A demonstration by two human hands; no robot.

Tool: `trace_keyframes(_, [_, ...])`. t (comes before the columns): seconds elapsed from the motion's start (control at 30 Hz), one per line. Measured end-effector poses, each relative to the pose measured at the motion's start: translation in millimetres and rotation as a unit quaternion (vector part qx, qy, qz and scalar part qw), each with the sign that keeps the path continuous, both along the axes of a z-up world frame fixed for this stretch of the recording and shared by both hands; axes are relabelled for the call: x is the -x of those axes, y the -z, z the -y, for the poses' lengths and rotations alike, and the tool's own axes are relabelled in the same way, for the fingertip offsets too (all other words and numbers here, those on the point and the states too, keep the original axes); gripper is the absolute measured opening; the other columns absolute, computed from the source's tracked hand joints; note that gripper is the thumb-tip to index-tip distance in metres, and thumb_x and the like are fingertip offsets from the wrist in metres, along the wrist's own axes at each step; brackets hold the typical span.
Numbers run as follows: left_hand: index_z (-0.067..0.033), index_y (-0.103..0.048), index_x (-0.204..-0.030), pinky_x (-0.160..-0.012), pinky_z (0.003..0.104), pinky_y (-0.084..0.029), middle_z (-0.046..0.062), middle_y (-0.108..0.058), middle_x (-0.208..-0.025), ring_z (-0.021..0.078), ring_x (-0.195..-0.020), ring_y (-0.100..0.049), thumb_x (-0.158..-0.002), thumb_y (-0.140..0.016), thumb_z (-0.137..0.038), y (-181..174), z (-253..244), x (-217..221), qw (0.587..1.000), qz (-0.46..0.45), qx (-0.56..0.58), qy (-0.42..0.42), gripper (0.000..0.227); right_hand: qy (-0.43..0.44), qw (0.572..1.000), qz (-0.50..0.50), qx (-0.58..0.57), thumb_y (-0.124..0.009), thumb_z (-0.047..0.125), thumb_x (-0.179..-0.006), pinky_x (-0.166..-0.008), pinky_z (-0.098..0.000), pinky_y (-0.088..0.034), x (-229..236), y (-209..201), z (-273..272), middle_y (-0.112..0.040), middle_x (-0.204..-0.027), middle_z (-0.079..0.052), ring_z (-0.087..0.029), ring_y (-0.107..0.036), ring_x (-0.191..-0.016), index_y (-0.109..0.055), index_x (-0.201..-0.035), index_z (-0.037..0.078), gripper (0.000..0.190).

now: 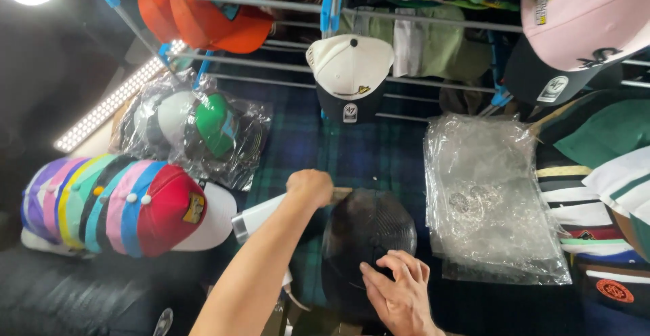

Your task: Cleaning and steaming a baseball cap using a brush and a handheld steamer on a workspace with various hats.

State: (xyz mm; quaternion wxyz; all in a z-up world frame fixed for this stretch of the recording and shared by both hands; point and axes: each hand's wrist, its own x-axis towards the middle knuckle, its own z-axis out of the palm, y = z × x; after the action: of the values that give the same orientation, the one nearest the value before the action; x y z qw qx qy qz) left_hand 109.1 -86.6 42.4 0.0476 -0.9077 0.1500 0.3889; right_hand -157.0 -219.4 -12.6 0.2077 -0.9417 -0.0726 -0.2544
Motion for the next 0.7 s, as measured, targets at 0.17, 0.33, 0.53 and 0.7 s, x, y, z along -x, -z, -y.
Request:
trace_keyframes(0.17, [-0.0214, -0.067, -0.110, -0.067, 0.054, -0.053, 0.015, -0.072, -0.091, 0.0443, -0.078, -0.068, -0.098, -0.051, -0.035, -22, -18, 70, 0.944, 0.192, 0.270, -0.007, 0.024, -0.003, 0.999, 0.032, 0.022, -0.074, 0.028, -0.090, -0.089, -0.0412, -0.039, -2, -7, -1, -0.058, -0.108, 0.004, -0.022, -0.058, -0.114, -0.076, -0.107, 0.030, 0.018])
trace_keyframes(0.33, [-0.0187, -0.060, -0.108, -0.065, 0.059, -0.053, 0.015, -0.072, -0.081, 0.0448, -0.078, -0.070, -0.096, -0.053, -0.028, 18, -53, 92, 0.949, 0.178, 0.257, -0.045, 0.017, -0.001, 0.999, 0.027, 0.034, -0.072, 0.026, -0.090, -0.087, -0.0411, -0.038, -4, -11, -4, -0.057, -0.105, 0.004, -0.021, -0.059, -0.114, -0.077, -0.105, 0.029, 0.016])
trace_keyframes(0.53, [-0.0216, -0.057, -0.112, -0.047, 0.057, -0.052, 0.009, -0.067, -0.085, 0.0410, -0.064, -0.068, -0.102, -0.052, -0.043, 12, -62, 167, 0.908, 0.333, 0.226, -0.118, 0.024, 0.010, 0.996, 0.056, -0.071, -0.074, 0.017, -0.089, -0.096, -0.0359, -0.046, 1, 7, 3, -0.065, -0.113, -0.002, -0.021, -0.066, -0.117, -0.077, -0.107, 0.017, 0.018])
trace_keyframes(0.7, [-0.0333, -0.039, -0.150, -0.068, 0.062, -0.050, 0.004, -0.070, -0.125, 0.0472, -0.091, -0.069, -0.103, -0.041, -0.039, 75, -56, 234, 0.839, 0.193, 0.402, -0.312, 0.047, 0.037, 0.993, 0.043, -0.107, -0.072, 0.017, -0.092, -0.117, -0.0508, -0.043, 12, 25, 10, -0.057, -0.129, -0.004, -0.035, -0.052, -0.139, -0.073, -0.114, 0.016, 0.022])
